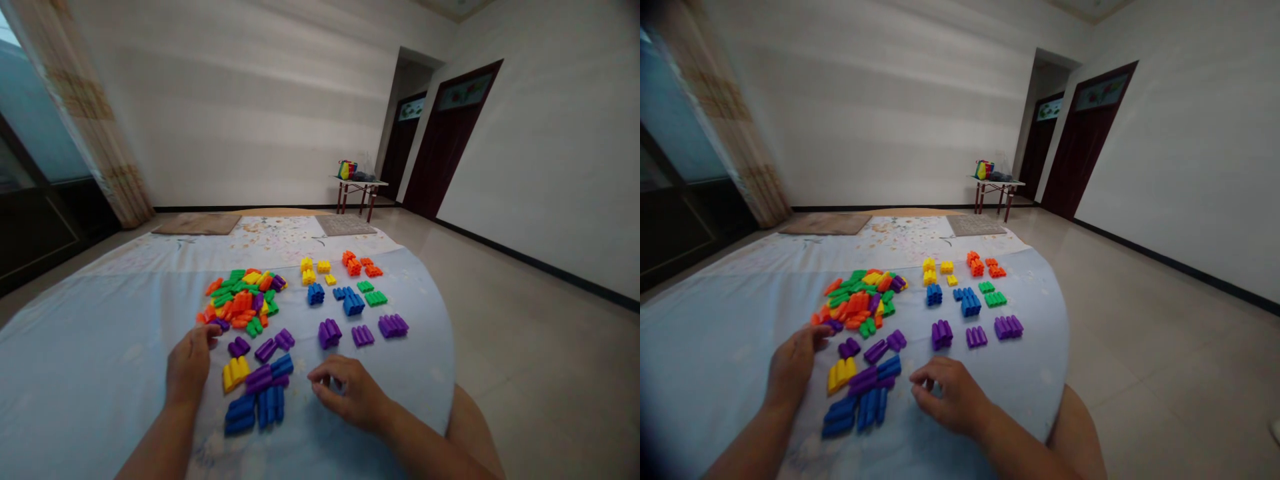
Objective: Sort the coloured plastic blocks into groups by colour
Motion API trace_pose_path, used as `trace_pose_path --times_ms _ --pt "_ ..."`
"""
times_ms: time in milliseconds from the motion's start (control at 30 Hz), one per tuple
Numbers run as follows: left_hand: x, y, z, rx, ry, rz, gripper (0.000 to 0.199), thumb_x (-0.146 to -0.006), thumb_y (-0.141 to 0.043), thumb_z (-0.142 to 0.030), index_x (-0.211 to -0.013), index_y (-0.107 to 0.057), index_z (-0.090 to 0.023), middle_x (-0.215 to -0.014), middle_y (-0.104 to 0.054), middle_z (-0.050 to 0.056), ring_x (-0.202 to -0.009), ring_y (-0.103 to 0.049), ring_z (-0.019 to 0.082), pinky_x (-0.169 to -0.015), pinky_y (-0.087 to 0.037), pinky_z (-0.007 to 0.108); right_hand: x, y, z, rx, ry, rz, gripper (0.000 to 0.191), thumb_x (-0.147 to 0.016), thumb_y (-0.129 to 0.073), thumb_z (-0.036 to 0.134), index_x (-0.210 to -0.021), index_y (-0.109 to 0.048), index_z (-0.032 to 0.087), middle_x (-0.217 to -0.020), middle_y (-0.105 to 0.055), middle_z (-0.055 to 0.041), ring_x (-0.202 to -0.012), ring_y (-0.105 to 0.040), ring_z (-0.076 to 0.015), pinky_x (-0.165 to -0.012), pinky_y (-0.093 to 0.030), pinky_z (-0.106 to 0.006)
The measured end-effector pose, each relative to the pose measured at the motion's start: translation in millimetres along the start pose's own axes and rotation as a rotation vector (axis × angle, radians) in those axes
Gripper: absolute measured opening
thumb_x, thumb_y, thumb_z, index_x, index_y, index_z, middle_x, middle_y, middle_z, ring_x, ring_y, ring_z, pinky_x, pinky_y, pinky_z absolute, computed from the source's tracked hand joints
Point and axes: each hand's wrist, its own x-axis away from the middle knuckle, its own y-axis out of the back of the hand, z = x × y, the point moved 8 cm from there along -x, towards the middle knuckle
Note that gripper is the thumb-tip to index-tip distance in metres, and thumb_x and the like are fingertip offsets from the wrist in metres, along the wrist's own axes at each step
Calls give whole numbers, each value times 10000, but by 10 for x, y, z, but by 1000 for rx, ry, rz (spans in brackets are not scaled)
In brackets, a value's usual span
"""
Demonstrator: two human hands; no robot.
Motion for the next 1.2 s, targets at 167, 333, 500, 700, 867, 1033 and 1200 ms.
trace_pose_path --times_ms 167,333,500,700,867,1033,1200 --pt "66 28 -76 -8 -40 -12 431 -810 -305 -458 -808 -644 -192 -837 -696 66 -794 -639 215 -780 -485 344 45 -134 -179 60 -63 43 149 -827 -552 243 -865 -687 192 -693 -642 -26 -636 -586 -141 -634 -467 -252" --pt "86 11 -125 -42 -67 -18 421 -810 -311 -451 -801 -647 -199 -840 -694 65 -819 -628 219 -798 -478 342 28 -223 -158 113 -19 87 147 -830 -547 221 -881 -682 194 -719 -652 -28 -655 -583 -143 -654 -464 -251" --pt "52 2 -49 -40 -41 -47 409 -805 -306 -422 -804 -638 -185 -832 -683 76 -809 -622 216 -793 -477 347 -245 -312 203 117 135 81 197 -839 -541 212 -988 -664 173 -927 -679 -74 -900 -600 -175 -828 -457 -288" --pt "29 -38 -16 -9 -48 -10 382 -799 -320 -405 -776 -636 -191 -815 -685 69 -785 -624 210 -774 -482 345 -447 -844 596 278 369 385 481 -798 -642 428 -1225 -560 221 -1320 -548 -98 -1239 -431 -266 -1013 -328 -442" --pt "19 -30 39 75 -37 -29 410 -800 -324 -437 -789 -636 -171 -820 -694 86 -771 -633 210 -755 -505 347 -544 -1026 439 372 347 471 515 -846 -583 482 -1290 -504 235 -1406 -468 -102 -1318 -341 -279 -1053 -260 -494" --pt "10 -6 124 150 -20 -63 454 -807 -324 -484 -803 -643 -161 -824 -699 91 -771 -640 212 -761 -518 358 -806 -859 173 418 183 335 499 -814 -636 411 -1268 -532 230 -1396 -459 -118 -1307 -344 -287 -1061 -240 -493" --pt "2 13 172 195 -13 -81 473 -808 -325 -507 -784 -643 -157 -797 -694 94 -754 -635 215 -731 -518 358 -982 -757 71 361 96 177 454 -795 -650 431 -1190 -590 214 -1291 -539 -104 -1228 -419 -270 -1037 -283 -442"
